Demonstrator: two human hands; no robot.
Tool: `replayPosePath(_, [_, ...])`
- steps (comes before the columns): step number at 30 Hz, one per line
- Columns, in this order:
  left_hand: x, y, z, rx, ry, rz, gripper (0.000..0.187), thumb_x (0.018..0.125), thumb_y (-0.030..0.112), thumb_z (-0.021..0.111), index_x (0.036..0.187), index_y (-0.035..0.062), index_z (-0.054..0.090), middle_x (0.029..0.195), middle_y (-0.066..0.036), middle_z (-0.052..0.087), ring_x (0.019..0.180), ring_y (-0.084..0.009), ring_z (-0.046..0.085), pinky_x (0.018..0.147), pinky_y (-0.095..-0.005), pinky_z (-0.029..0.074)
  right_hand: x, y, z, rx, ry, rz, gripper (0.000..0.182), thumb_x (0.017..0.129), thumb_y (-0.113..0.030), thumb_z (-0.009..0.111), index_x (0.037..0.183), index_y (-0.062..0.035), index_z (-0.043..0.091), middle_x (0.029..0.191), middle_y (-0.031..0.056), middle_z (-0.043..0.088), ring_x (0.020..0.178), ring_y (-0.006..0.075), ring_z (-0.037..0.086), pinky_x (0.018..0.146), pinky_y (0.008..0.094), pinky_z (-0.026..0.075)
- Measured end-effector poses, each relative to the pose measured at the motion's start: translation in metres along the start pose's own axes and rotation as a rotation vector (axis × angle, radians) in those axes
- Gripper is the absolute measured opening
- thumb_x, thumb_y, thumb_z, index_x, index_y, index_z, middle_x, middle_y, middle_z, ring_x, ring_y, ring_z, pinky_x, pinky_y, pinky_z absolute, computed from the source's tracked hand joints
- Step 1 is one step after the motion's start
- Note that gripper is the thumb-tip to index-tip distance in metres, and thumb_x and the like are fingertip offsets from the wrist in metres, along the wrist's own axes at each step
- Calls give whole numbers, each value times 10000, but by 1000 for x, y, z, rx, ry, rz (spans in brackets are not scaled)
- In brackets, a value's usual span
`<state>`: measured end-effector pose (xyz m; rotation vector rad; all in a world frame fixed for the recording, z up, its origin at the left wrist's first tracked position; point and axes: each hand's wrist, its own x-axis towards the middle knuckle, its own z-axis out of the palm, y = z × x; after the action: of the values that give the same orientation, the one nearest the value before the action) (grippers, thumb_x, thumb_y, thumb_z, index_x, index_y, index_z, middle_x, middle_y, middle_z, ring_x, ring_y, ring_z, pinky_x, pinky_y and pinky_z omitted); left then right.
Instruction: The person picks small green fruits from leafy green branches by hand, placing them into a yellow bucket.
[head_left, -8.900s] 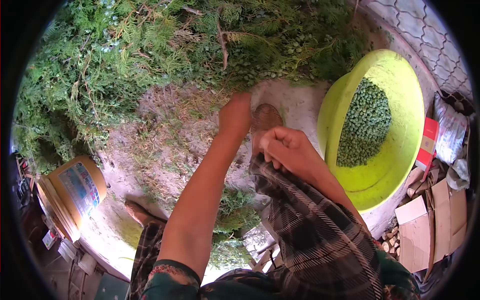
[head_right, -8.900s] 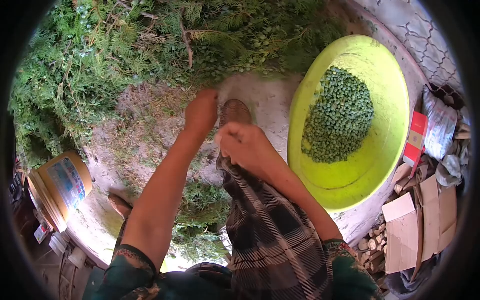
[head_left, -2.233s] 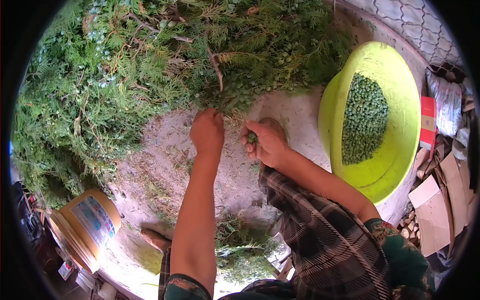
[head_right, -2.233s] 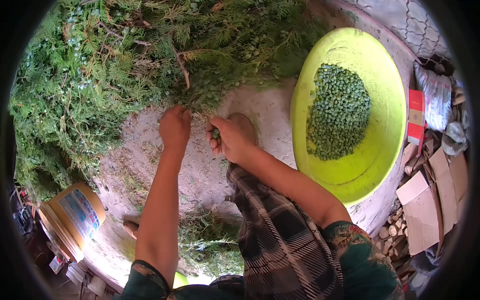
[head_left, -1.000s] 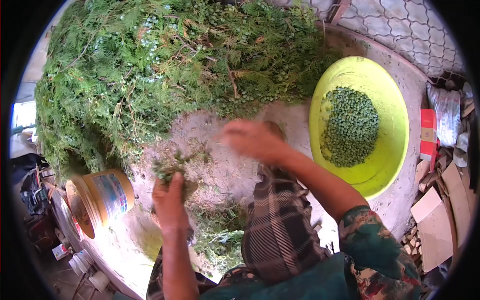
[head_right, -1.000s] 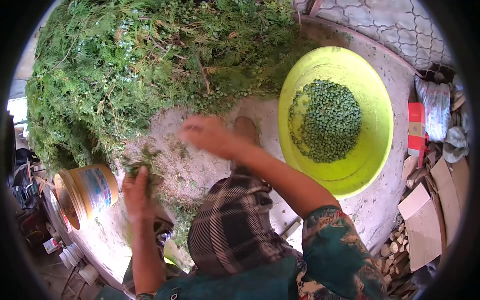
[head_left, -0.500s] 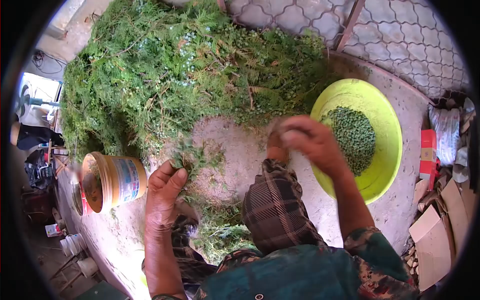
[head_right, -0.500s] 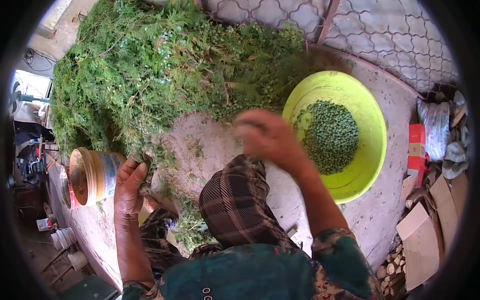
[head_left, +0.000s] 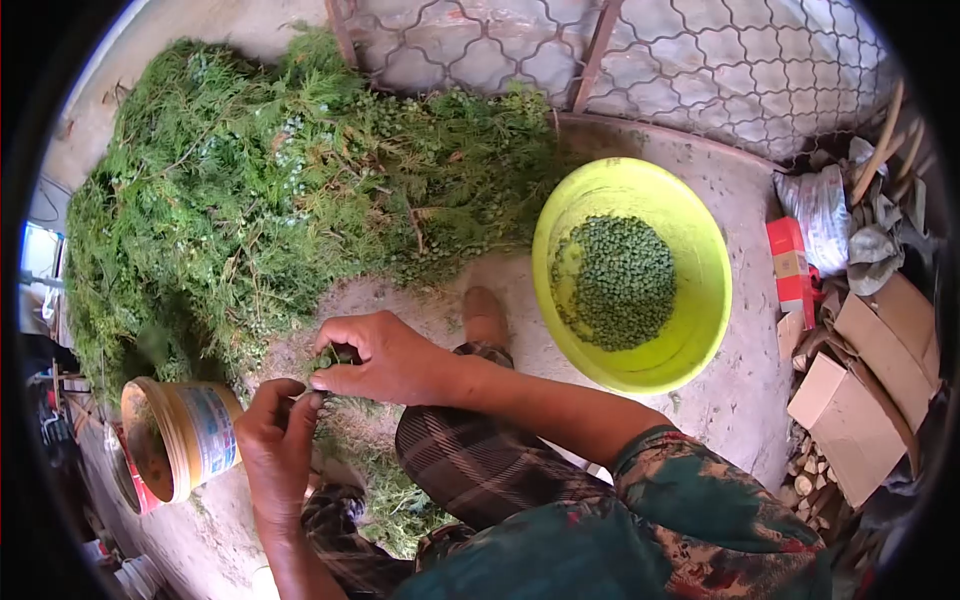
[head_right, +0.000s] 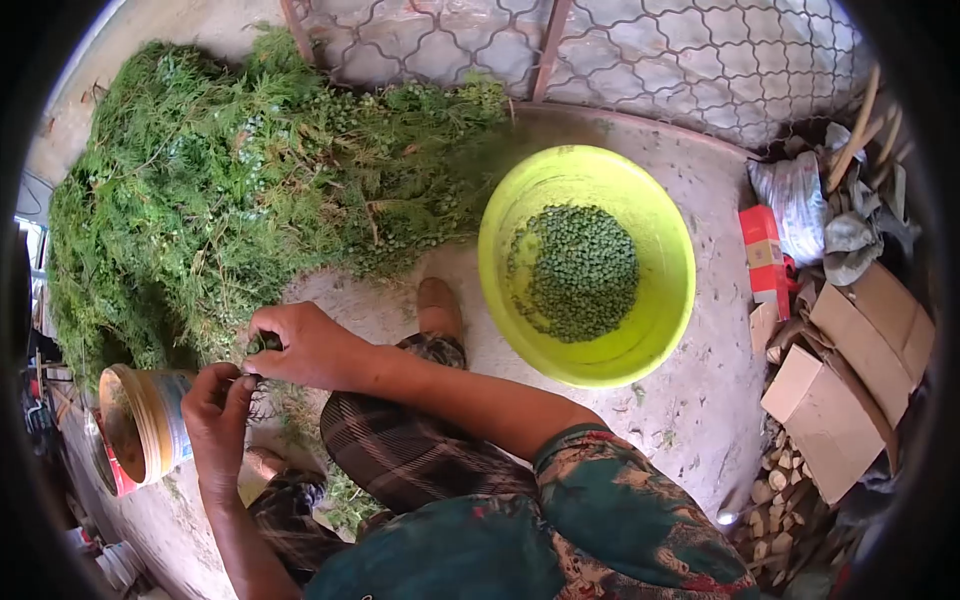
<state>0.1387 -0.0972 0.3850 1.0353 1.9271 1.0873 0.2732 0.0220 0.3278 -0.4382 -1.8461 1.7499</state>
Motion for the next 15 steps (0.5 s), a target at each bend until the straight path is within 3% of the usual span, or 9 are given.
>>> replayPosePath(2, [-1, 2, 3, 534, -7, 381, 92, 794, 57, 663, 797, 3, 589, 632, -87, 559, 501, -181, 481, 485, -291, 374, -2, -1, 4, -68, 47, 1, 251, 786, -166, 685, 946, -11, 567, 719, 33, 538, 669, 56, 463, 585, 243, 400])
replayPosePath(3, [-2, 3, 5, 529, -11, 390, 92, 794, 57, 663, 797, 3, 589, 632, -87, 559, 501, -181, 481, 485, -291, 374, -3, -3, 5, -10, 81, -22, 244, 787, -161, 688, 938, -12, 567, 729, 20, 539, 677, 52, 465, 590, 238, 399])
replayPosePath(6, [-3, 2, 13, 575, -14, 365, 126, 796, 26, 635, 735, 0, 527, 614, -153, 495, 510, -300, 470, 495, -342, 389, -4, 2, 3, 122, 88, -42, 229, 795, -161, 686, 933, -20, 568, 754, -5, 544, 697, 43, 466, 598, 226, 397])
replayPosePath(10, [-3, 14, 7, 449, -99, 274, 126, 832, 12, 567, 728, -5, 497, 581, -142, 433, 495, -235, 383, 479, -333, 346, -3, 6, -2, 267, 36, -56, 218, 814, -172, 675, 971, -55, 580, 773, -34, 558, 686, 26, 474, 586, 188, 387])
replayPosePath(11, [-2, 16, 5, 426, -101, 274, 131, 848, 17, 539, 730, -10, 489, 575, -125, 403, 506, -184, 357, 477, -323, 331, -7, -7, -7, 512, -29, 263, 231, 813, -167, 674, 1000, -62, 590, 759, -26, 573, 623, 14, 479, 530, 172, 377])
replayPosePath(15, [-2, 11, -4, 191, -135, 122, 129, 853, 38, 551, 752, -23, 500, 583, -66, 387, 533, -124, 349, 488, -291, 314, -5, -1, -2, 548, -41, 346, 240, 812, -161, 673, 1009, -49, 593, 734, -32, 576, 555, 4, 466, 473, 172, 361])
